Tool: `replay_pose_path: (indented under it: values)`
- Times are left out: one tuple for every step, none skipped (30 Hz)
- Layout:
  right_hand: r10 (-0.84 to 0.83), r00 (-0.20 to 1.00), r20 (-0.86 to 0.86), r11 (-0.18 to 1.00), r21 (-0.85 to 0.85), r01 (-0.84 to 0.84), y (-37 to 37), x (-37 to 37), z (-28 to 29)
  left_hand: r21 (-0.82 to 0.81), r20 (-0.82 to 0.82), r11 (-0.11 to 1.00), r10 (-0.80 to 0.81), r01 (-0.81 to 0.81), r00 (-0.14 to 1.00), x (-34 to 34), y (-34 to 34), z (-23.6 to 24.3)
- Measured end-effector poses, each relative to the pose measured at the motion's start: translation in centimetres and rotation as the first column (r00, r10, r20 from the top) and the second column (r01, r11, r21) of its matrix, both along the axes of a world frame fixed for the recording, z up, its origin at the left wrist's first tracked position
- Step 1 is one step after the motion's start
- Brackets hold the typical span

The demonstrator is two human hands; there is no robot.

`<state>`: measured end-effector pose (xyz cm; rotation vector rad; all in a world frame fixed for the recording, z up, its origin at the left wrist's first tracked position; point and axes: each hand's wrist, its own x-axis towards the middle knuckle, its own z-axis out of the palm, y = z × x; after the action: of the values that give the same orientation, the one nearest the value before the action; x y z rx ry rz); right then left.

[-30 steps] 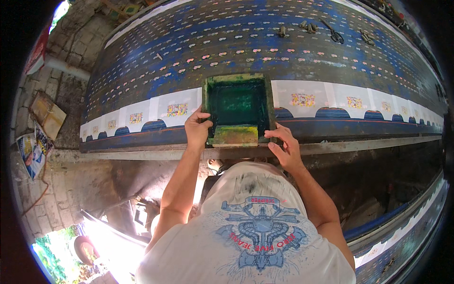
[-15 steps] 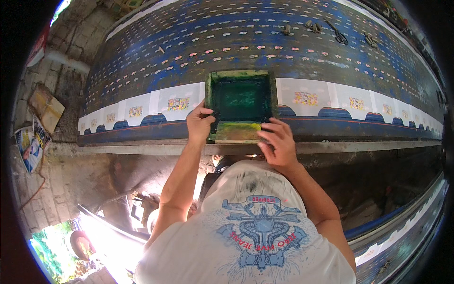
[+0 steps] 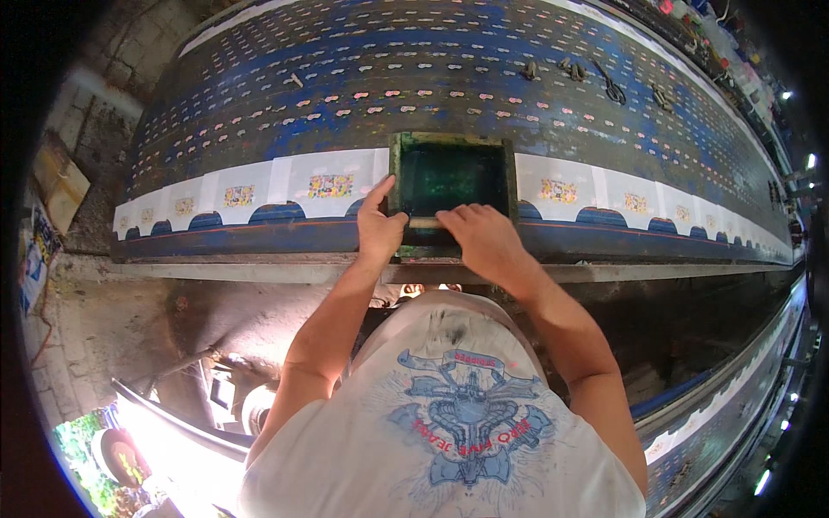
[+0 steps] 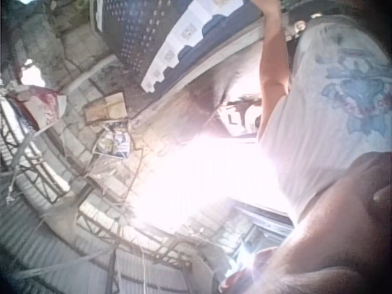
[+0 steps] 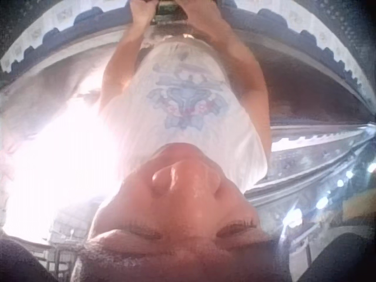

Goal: The person holds a screen printing frame over a long sheet of paper and repeatedly uses a squeegee to pull green ink across the screen. The person moves the frame along the paper and repeats the squeegee strokes multiple times.

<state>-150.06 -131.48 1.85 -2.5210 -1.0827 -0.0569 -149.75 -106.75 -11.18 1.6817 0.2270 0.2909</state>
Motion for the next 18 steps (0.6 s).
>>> replay_pose_path:
  values:
    - [-0.007,0.999,-0.051,1.0,-0.006,0.006,-0.1,1.2,0.5,0.011,0.019,1.0,0.005,-0.005,1.0,0.0,0.0,-0.1]
    - [-0.022,0.994,-0.107,1.0,-0.024,0.02,-0.2,2.2,0.9,0.028,0.045,1.0,0.005,-0.006,0.999,0.1,0.0,-0.1]
    - [-0.032,0.993,-0.115,0.999,-0.005,0.032,-0.3,2.9,1.3,0.026,0.06,1.0,-0.001,-0.001,0.998,0.3,0.0,-0.2]
    - [-0.049,0.99,-0.13,0.999,-0.001,0.049,-0.5,3.5,1.5,0.101,0.081,0.995,-0.014,0.006,0.997,0.5,0.4,-0.2]
    - [-0.057,0.989,-0.135,0.998,0.014,0.059,-0.7,4.0,1.7,0.157,0.091,0.987,-0.032,0.017,0.995,0.7,0.9,-0.2]
    - [-0.062,0.987,-0.146,0.998,0.0,0.063,-0.9,4.6,1.9,0.215,0.099,0.976,-0.048,0.026,0.994,0.8,1.3,-0.2]
    - [-0.072,0.982,-0.172,0.997,-0.022,0.069,-1.0,5.0,1.9,0.178,0.004,0.982,-0.061,0.059,0.998,0.9,1.6,0.0]
    - [-0.062,0.982,-0.178,0.998,-0.016,0.06,-1.0,5.4,1.9,0.14,-0.089,0.986,-0.077,0.089,0.993,1.1,2.1,0.2]
    - [-0.063,0.98,-0.19,0.998,-0.018,0.061,-1.0,5.8,1.9,0.1,-0.152,0.988,-0.099,0.115,0.983,1.3,2.5,0.5]
    - [-0.062,0.977,-0.205,0.998,-0.011,0.061,-1.0,6.1,2.0,0.074,-0.162,0.99,-0.105,0.119,0.981,1.8,2.7,0.8]
    - [-0.073,0.971,-0.228,0.997,-0.016,0.071,-1.0,6.4,2.0,0.045,-0.145,0.991,-0.114,0.122,0.983,2.3,2.9,1.2]
    - [-0.103,0.959,-0.263,0.995,-0.043,0.095,-1.1,6.7,2.0,0.016,-0.128,0.992,-0.123,0.126,0.984,2.6,3.0,1.6]
    - [-0.092,0.954,-0.285,0.995,-0.061,0.078,-1.1,7.0,1.9,0.022,-0.169,0.99,-0.136,0.142,0.976,3.0,3.1,2.0]
    - [-0.102,0.942,-0.321,0.992,-0.099,0.074,-1.2,7.3,1.9,0.028,-0.212,0.987,-0.148,0.158,0.966,3.2,3.2,2.4]
    - [-0.098,0.932,-0.348,0.991,-0.119,0.06,-1.2,7.6,1.8,0.034,-0.247,0.984,-0.159,0.172,0.956,3.4,3.4,2.8]
    - [-0.1,0.919,-0.381,0.988,-0.144,0.048,-1.1,7.9,1.7,0.023,-0.294,0.982,-0.171,0.186,0.94,3.6,3.5,3.3]
    - [-0.088,0.911,-0.404,0.988,-0.153,0.028,-1.0,8.3,1.5,0.009,-0.331,0.98,-0.182,0.196,0.926,3.8,3.6,3.7]
    - [-0.076,0.902,-0.424,0.987,-0.161,0.007,-1.0,8.6,1.3,-0.005,-0.367,0.978,-0.194,0.207,0.91,3.9,3.6,4.2]
